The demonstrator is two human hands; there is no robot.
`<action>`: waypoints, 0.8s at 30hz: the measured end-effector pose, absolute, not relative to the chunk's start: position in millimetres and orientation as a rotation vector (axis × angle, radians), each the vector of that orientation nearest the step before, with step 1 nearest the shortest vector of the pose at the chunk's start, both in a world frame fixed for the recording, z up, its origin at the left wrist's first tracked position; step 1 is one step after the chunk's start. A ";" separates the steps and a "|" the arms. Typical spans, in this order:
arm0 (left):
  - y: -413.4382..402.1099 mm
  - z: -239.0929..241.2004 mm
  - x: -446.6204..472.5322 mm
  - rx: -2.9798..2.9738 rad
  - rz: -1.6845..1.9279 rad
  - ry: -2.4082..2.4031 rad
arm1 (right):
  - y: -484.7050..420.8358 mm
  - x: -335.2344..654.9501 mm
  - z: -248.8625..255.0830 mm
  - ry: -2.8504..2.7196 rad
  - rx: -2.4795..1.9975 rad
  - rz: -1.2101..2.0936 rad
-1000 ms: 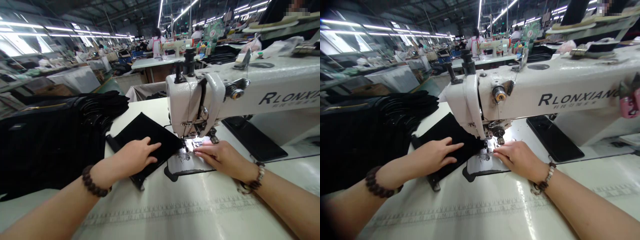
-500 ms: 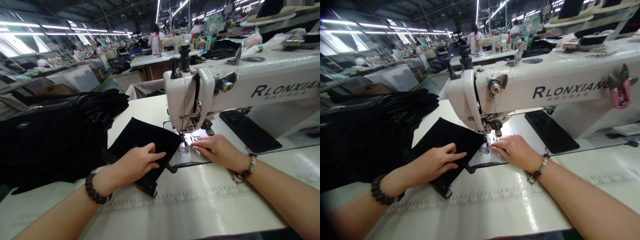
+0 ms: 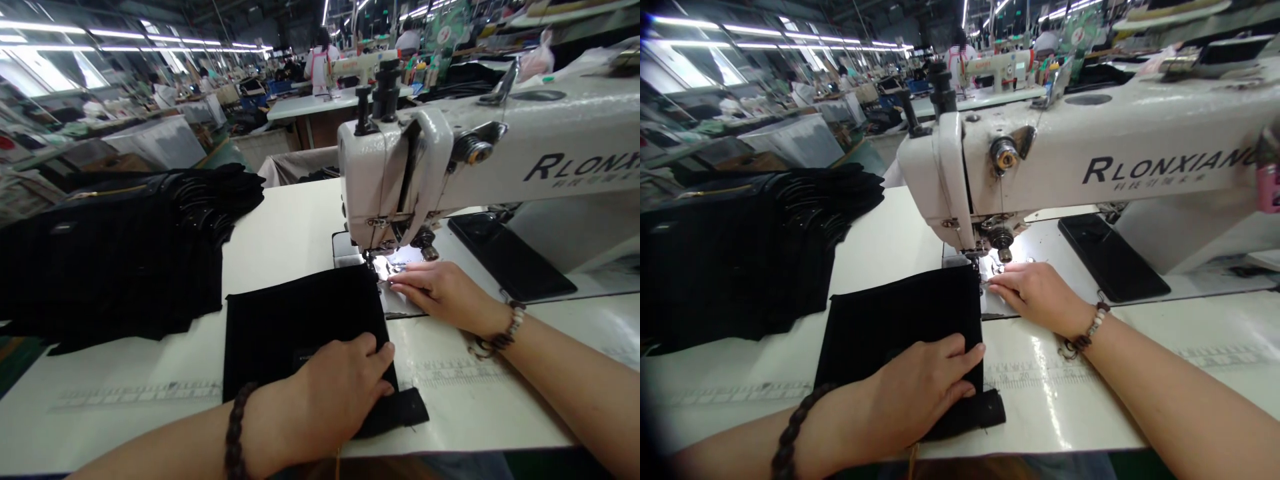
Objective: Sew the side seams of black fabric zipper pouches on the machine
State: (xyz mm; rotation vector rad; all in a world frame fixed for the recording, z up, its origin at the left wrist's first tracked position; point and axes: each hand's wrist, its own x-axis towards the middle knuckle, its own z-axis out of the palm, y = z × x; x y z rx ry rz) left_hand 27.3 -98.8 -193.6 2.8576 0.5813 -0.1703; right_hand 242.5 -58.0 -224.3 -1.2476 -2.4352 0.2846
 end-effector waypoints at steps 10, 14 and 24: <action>-134.7 -198.7 15.0 2.941 -0.072 0.766 | -142.5 227.6 -187.9 -2.523 -1.198 0.311; -148.9 -219.0 7.4 3.005 0.162 0.834 | -168.0 209.7 -198.0 -2.489 -1.121 0.038; -140.6 -199.7 2.9 2.899 0.323 0.707 | -175.1 187.2 -220.9 -2.424 -1.122 0.038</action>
